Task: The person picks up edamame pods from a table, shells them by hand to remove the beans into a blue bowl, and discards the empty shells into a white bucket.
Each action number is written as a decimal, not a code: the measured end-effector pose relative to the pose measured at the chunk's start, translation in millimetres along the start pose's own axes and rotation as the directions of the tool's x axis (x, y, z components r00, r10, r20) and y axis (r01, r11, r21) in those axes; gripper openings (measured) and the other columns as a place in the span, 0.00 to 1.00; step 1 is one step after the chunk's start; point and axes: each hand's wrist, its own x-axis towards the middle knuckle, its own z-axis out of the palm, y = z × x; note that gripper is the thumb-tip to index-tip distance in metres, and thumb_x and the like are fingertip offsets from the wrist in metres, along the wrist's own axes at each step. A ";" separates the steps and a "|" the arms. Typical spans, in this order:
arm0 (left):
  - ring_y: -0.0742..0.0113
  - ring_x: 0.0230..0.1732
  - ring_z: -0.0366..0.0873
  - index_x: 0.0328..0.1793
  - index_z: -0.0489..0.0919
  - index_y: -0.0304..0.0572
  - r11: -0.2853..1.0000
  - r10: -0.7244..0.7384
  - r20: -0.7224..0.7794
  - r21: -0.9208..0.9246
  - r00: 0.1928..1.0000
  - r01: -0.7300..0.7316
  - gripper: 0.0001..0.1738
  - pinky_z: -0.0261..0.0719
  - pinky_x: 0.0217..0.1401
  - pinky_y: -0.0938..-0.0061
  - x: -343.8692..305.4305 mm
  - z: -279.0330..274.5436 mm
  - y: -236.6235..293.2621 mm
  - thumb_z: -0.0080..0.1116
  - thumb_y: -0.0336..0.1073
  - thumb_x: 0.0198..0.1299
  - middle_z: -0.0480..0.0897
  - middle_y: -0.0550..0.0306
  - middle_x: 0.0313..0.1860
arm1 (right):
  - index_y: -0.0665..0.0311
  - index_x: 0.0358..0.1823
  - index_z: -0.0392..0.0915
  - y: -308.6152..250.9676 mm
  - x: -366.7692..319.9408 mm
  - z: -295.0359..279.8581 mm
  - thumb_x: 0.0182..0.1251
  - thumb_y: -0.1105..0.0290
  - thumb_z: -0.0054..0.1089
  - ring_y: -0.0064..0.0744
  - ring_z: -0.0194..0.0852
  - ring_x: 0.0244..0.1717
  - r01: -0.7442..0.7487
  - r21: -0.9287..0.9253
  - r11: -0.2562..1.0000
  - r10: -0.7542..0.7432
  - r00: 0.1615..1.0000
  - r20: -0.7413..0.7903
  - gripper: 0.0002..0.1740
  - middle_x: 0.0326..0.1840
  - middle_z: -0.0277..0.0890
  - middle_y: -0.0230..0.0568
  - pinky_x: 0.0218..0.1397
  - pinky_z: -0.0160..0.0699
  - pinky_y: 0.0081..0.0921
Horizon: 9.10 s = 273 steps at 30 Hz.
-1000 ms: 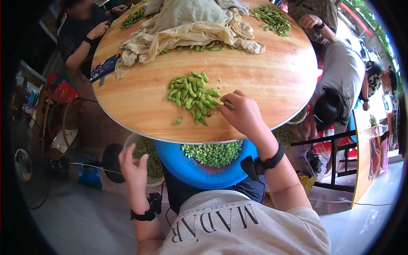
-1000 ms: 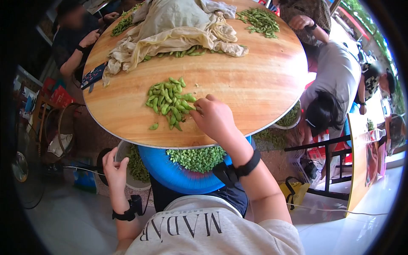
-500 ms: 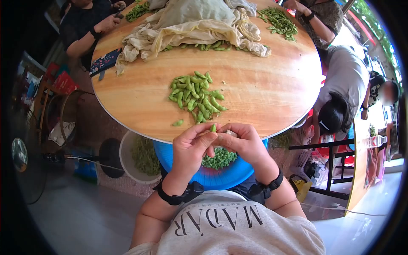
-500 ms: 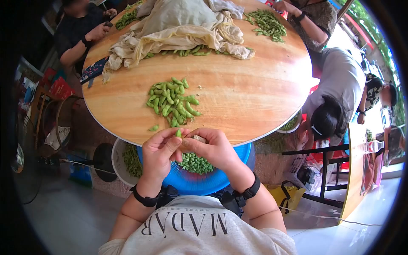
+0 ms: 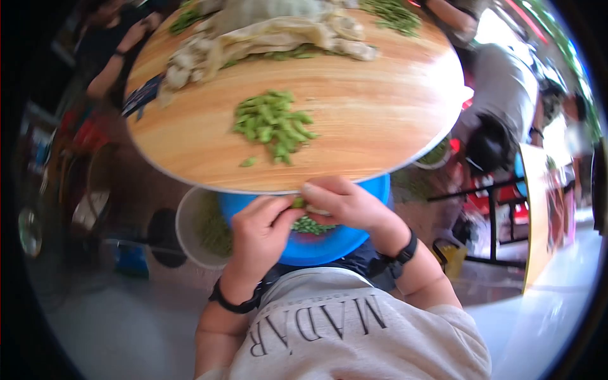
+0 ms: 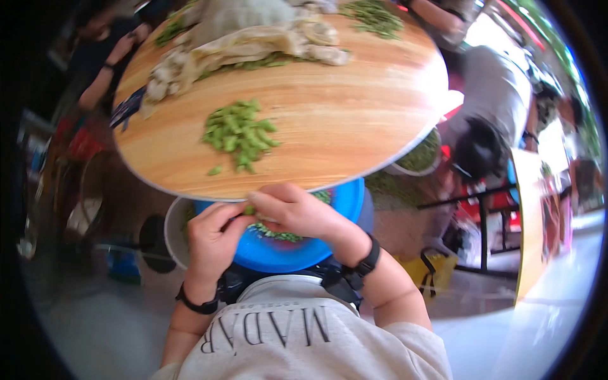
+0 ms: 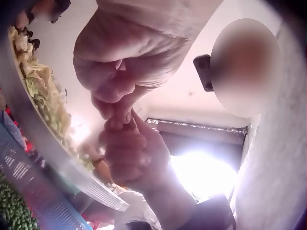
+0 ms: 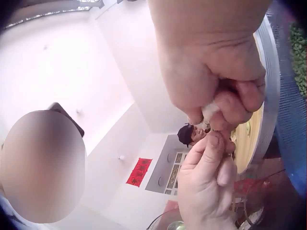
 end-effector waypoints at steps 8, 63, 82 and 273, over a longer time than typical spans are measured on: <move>0.74 0.23 0.70 0.36 0.79 0.29 0.993 -0.113 0.070 0.032 0.991 0.111 0.08 0.67 0.25 0.81 -22.8 6.2 -6.8 0.61 0.19 0.48 0.75 0.56 0.23 | 0.68 0.26 0.75 18.8 -14.7 8.9 0.66 0.58 0.47 0.19 0.59 0.17 0.103 -0.082 0.991 -0.108 0.992 -0.068 0.20 0.16 0.65 0.30 0.19 0.59 0.20; 0.81 0.18 0.69 0.44 0.79 0.29 0.729 -0.451 0.187 -0.488 0.873 0.481 0.10 0.67 0.20 0.85 44.3 -26.3 -27.4 0.56 0.25 0.57 0.79 0.59 0.30 | 0.64 0.34 0.76 -36.7 41.6 -38.8 0.46 0.78 0.61 0.47 0.72 0.30 0.298 -0.782 0.547 -0.530 0.847 -0.048 0.11 0.29 0.69 0.46 0.31 0.72 0.33; 0.72 0.27 0.76 0.41 0.80 0.33 0.989 0.011 0.063 -0.150 0.998 -0.002 0.10 0.73 0.27 0.81 -14.1 -9.2 -15.7 0.61 0.23 0.51 0.80 0.56 0.30 | 0.68 0.34 0.73 16.0 -10.4 15.5 0.72 0.51 0.36 0.15 0.51 0.14 0.018 0.188 0.982 -0.013 0.999 -0.030 0.26 0.15 0.59 0.27 0.18 0.53 0.15; 0.70 0.19 0.78 0.35 0.77 0.33 0.567 -0.609 -0.330 0.455 0.721 0.687 0.06 0.71 0.18 0.78 -85.1 -109.2 -139.9 0.57 0.28 0.53 0.80 0.50 0.23 | 0.70 0.31 0.75 -3.5 62.4 -35.4 0.51 0.66 0.62 0.54 0.72 0.30 -0.013 -0.787 0.617 -0.408 0.850 -0.334 0.13 0.27 0.72 0.55 0.33 0.71 0.38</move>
